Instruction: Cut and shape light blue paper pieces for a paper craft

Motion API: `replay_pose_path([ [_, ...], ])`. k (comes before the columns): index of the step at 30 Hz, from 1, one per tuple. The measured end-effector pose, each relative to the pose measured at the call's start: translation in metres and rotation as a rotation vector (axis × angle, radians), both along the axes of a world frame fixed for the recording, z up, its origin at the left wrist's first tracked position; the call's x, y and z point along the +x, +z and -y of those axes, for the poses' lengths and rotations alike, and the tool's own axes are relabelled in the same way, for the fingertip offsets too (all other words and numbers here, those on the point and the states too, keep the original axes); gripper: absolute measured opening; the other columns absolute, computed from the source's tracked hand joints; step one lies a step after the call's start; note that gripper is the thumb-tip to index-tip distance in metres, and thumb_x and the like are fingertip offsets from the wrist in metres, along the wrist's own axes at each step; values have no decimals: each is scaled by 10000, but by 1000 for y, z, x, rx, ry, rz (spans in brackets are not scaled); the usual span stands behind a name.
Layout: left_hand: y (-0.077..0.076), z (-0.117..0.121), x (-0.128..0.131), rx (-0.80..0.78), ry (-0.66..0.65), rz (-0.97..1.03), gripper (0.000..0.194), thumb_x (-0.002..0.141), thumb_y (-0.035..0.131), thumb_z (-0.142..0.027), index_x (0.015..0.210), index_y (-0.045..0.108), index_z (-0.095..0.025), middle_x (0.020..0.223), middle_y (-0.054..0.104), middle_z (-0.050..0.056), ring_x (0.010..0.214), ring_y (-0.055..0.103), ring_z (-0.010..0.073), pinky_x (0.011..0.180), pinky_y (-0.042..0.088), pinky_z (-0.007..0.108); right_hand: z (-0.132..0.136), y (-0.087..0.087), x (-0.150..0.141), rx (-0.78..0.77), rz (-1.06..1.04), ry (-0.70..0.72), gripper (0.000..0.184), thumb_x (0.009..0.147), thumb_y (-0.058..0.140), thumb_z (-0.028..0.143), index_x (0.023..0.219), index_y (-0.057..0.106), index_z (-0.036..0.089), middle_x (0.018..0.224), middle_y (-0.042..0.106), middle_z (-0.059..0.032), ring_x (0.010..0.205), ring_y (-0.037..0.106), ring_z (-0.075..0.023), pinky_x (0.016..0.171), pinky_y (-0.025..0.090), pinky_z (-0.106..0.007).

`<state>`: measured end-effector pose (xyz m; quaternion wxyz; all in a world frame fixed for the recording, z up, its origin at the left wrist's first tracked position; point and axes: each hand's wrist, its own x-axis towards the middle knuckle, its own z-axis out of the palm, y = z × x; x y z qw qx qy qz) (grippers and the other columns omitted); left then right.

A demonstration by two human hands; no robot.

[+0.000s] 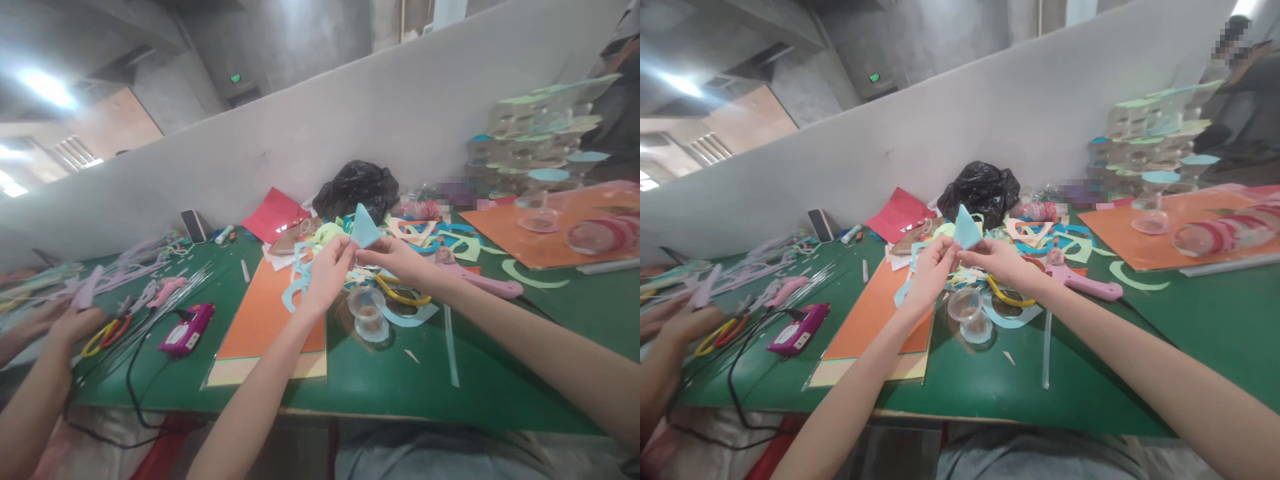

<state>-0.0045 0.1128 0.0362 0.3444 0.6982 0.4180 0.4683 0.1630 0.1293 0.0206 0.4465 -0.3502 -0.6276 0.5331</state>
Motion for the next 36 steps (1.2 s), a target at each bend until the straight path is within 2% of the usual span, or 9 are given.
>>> replay_pose_path([
  [4, -1, -1, 1, -33, -30, 53, 242, 956, 548, -424, 855, 470, -218, 609, 417, -73, 569, 386, 87, 588, 327, 241, 2, 4, -1, 29, -15, 28, 392, 724, 793, 563, 843, 747, 192, 922, 770, -60, 954, 688, -248, 926, 523, -415],
  [9, 1, 1, 1, -67, -51, 82, 256, 948, 557, -434, 851, 468, -215, 607, 419, -75, 545, 355, 79, 546, 282, 239, 2, 10, 5, 59, 79, -92, 366, 711, 803, 542, 785, 735, 189, 825, 740, -58, 867, 670, -235, 797, 523, -376],
  [13, 3, 2, -1, -88, -30, 78, 278, 938, 571, -456, 847, 456, -221, 601, 342, -83, 538, 320, 80, 536, 256, 241, 1, 16, 15, 52, 110, -121, 389, 716, 780, 586, 756, 702, 208, 800, 711, -39, 782, 632, -196, 688, 478, -332],
  [16, 3, 3, -3, -90, -18, 73, 253, 949, 559, -429, 853, 449, -222, 599, 330, -84, 542, 311, 83, 540, 251, 242, 0, 19, 19, 42, 90, -123, 409, 688, 791, 604, 723, 669, 215, 784, 695, -30, 797, 626, -193, 683, 467, -324],
  [22, 0, 0, -6, -98, -33, 22, 223, 956, 538, -411, 873, 462, -218, 591, 394, -85, 543, 343, 81, 551, 272, 236, -6, 10, 20, 51, 121, -114, 362, 744, 766, 563, 762, 658, 219, 785, 693, -28, 737, 609, -180, 640, 471, -324],
  [27, -3, -3, -5, -88, -29, 0, 247, 950, 532, -450, 881, 468, -222, 576, 452, -83, 533, 375, 83, 555, 290, 229, -9, 6, 18, 166, 45, -178, 335, 737, 786, 451, 940, 634, 232, 929, 673, -15, 760, 624, -165, 665, 494, -318],
  [31, -3, -3, -3, -90, -16, 18, 238, 945, 534, -447, 897, 482, -220, 568, 460, -83, 532, 382, 86, 551, 291, 231, -7, 8, 17, 271, 40, -208, 313, 763, 747, 435, 920, 569, 232, 930, 630, -8, 728, 604, -154, 641, 479, -315],
  [36, -3, -3, -4, -81, -26, 10, 219, 955, 521, -427, 903, 496, -216, 568, 456, -82, 538, 391, 87, 563, 300, 234, -6, 8, 19, 392, 90, -292, 330, 765, 749, 397, 986, 564, 234, 1004, 605, -24, 826, 625, -179, 774, 525, -366],
])
